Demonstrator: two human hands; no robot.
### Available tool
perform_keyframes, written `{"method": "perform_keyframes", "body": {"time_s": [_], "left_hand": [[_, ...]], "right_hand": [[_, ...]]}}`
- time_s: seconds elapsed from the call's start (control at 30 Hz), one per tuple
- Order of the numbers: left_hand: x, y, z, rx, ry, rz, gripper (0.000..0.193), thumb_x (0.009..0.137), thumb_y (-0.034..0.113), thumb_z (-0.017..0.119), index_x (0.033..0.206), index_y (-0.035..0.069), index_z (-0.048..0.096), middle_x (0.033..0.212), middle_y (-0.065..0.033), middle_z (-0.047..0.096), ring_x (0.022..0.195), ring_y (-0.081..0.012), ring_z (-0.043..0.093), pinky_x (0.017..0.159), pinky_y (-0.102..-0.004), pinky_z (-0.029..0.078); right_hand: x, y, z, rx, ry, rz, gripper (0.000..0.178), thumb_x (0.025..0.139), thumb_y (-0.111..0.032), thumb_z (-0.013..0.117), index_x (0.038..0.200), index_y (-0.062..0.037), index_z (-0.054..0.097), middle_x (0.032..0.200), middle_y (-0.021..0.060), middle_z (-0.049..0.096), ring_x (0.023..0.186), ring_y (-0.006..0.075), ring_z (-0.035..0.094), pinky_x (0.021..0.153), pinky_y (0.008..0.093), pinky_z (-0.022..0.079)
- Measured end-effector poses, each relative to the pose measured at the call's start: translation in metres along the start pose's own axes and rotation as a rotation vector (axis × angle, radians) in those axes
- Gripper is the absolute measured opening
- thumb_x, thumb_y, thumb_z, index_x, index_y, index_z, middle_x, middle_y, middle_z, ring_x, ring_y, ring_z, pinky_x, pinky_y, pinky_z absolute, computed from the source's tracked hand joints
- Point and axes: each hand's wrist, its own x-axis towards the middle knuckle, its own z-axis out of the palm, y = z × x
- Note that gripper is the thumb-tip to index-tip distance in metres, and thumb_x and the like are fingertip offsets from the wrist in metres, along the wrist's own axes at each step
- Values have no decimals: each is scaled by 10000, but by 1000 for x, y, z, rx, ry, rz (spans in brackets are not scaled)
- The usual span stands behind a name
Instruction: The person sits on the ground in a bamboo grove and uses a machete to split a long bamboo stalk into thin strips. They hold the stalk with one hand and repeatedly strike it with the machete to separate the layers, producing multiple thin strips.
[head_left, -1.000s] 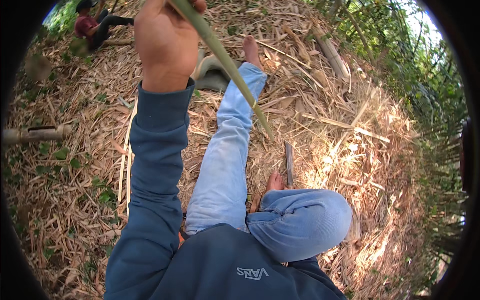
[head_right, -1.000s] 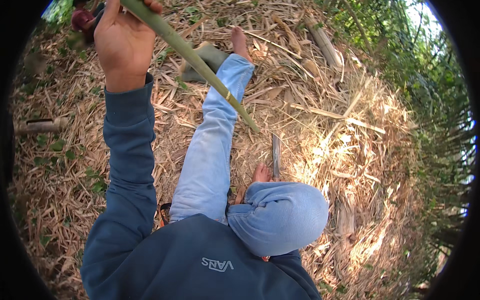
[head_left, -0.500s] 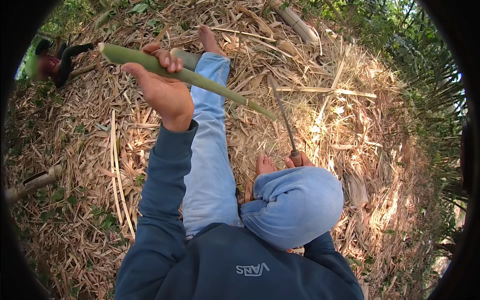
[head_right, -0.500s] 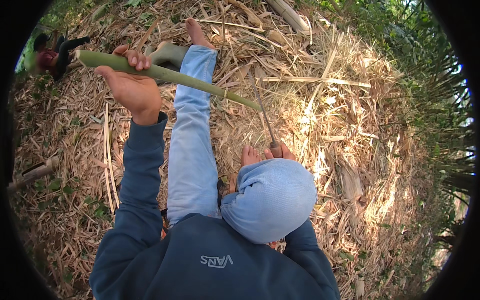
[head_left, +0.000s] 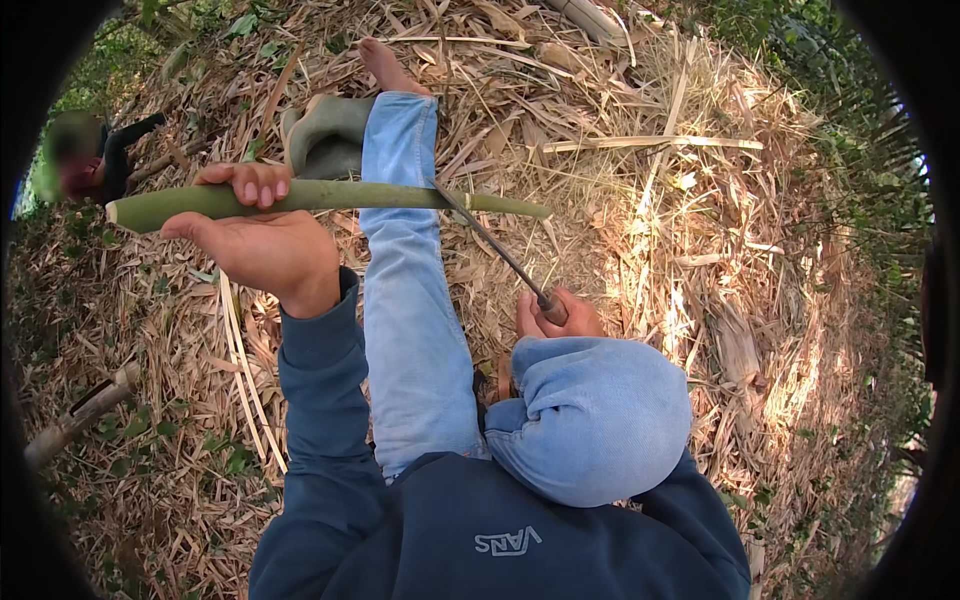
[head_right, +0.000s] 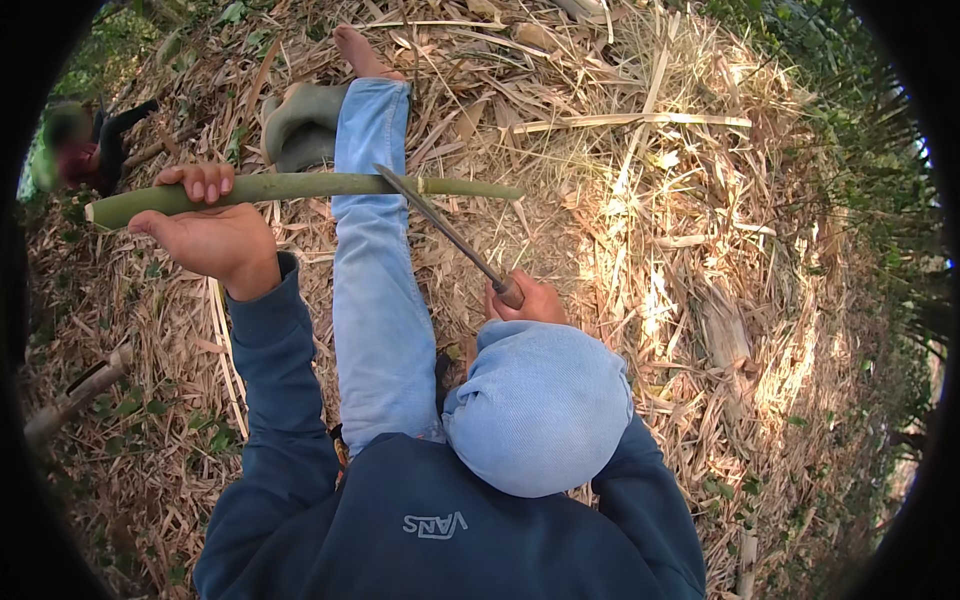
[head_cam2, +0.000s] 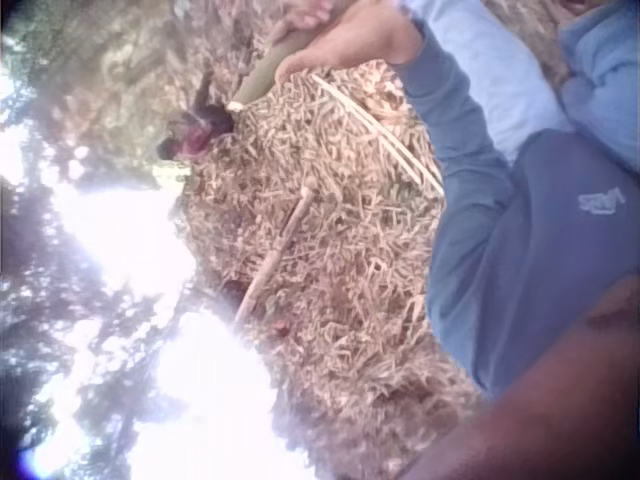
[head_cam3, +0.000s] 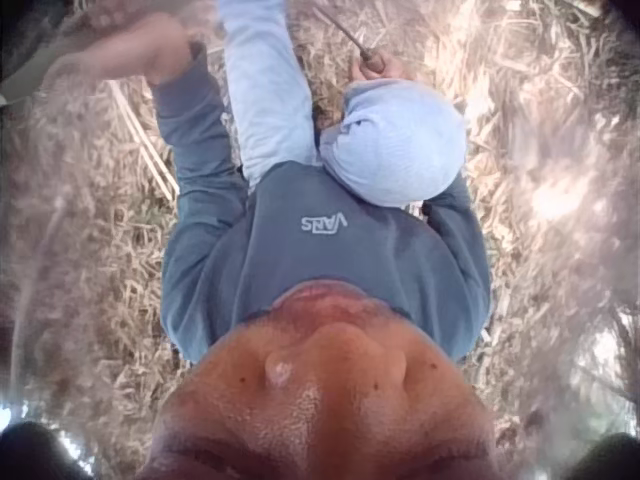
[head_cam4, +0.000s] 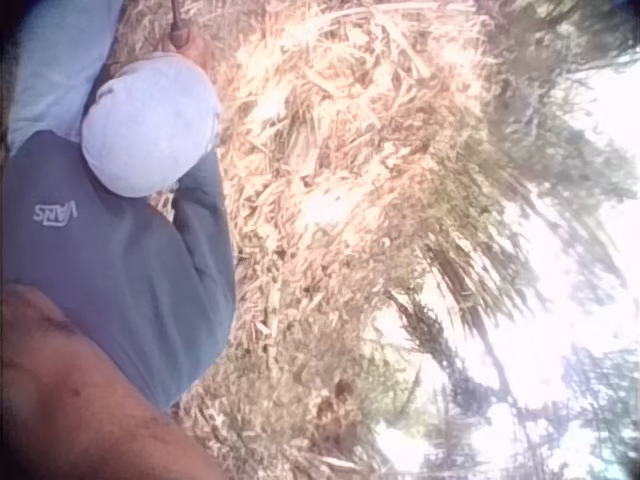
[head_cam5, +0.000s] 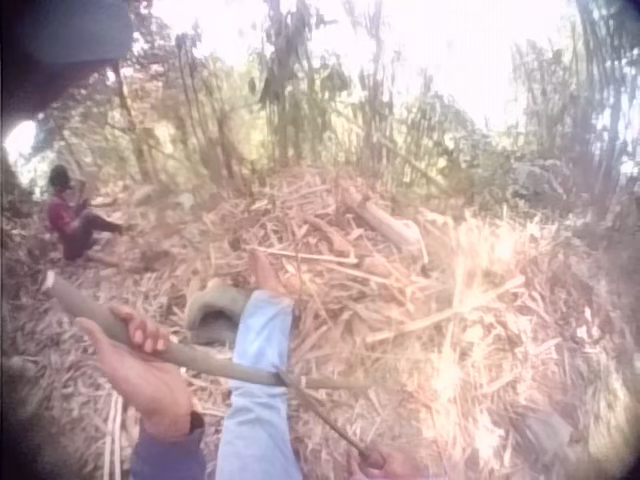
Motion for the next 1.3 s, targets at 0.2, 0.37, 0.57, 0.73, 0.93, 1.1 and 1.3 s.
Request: {"method": "perform_keyframes", "body": {"time_s": [0.2,0.37,0.57,0.73,0.93,1.1,1.3], "left_hand": [[-9,5,-1,6,-26,3,656,931,683,320,864,66,532,681,-8,386,613,-128,360,599,-276,326],[-5,5,-14,-38,-120,-10,630,946,649,326,821,61,515,646,-7,348,567,-133,317,559,-278,289],[-1,9,-21,-20,-80,4,619,952,630,325,803,56,503,612,-13,335,543,-132,295,536,-285,273],[19,32,-51,-66,-126,-22,640,961,621,286,804,42,508,586,-21,350,518,-130,313,512,-279,281],[24,54,-73,-104,-251,-164,532,899,599,481,726,98,435,503,32,318,448,-93,295,469,-254,269],[22,48,-76,-210,-355,-205,514,888,597,529,711,126,428,465,44,315,389,-80,273,447,-239,278],[19,48,-77,-270,-424,-259,479,879,555,566,674,149,416,429,45,328,360,-75,271,448,-238,305]], "right_hand": [[30,48,-9,-165,-48,-56,296,796,-303,663,879,-20,637,803,246,661,757,403,657,680,460,512],[74,126,-24,-378,66,160,328,775,-320,683,909,-22,647,814,244,661,793,402,652,709,455,505],[58,127,-26,-328,57,152,345,775,-341,677,932,-34,656,844,232,670,824,405,649,748,456,503],[65,165,-31,-386,58,251,368,766,-351,659,986,-56,679,918,238,678,862,408,652,780,488,510],[47,122,-25,-278,32,155,434,731,-378,692,1000,-38,677,878,252,674,844,420,651,775,478,518],[36,97,-23,-404,-85,-64,417,745,-368,677,1006,-42,662,867,258,670,844,424,648,771,471,520],[63,148,-39,-509,-68,176,335,765,-325,661,983,-70,668,839,229,667,819,402,648,750,451,510]]}}
